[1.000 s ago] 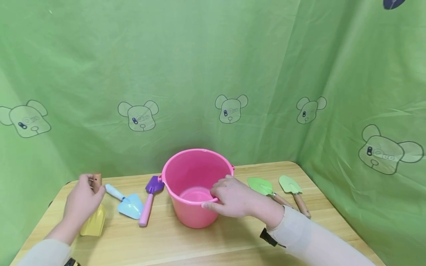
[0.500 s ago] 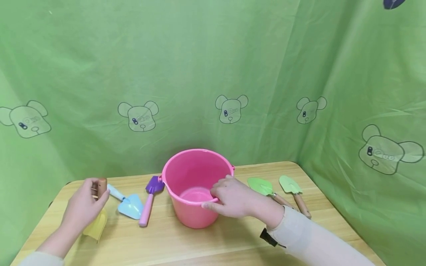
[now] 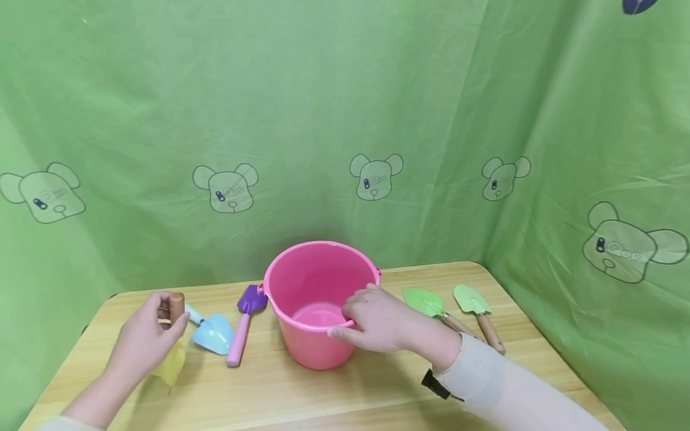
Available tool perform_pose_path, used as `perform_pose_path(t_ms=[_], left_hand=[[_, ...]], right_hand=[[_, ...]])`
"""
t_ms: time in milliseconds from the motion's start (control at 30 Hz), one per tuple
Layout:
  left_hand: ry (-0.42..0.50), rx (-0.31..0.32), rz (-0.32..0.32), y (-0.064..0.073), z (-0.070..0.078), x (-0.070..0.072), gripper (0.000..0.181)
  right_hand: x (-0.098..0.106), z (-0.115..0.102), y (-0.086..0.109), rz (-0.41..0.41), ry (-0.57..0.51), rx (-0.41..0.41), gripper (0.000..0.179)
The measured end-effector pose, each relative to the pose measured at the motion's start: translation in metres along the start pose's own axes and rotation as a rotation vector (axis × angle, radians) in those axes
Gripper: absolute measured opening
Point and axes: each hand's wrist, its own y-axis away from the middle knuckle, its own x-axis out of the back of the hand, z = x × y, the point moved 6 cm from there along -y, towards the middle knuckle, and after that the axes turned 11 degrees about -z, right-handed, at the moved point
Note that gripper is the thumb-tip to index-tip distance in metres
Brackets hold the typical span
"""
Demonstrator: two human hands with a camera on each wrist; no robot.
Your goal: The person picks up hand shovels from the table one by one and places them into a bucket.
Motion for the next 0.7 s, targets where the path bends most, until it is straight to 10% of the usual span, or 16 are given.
perform_pose_path(t_ms=[700], left_hand=[[0.065,0.017,0.016,0.011,0.016,-0.003,0.039]], right_hand=[[-0.001,0.001,-0.001,-0.005,-0.013,-0.007,0.051]])
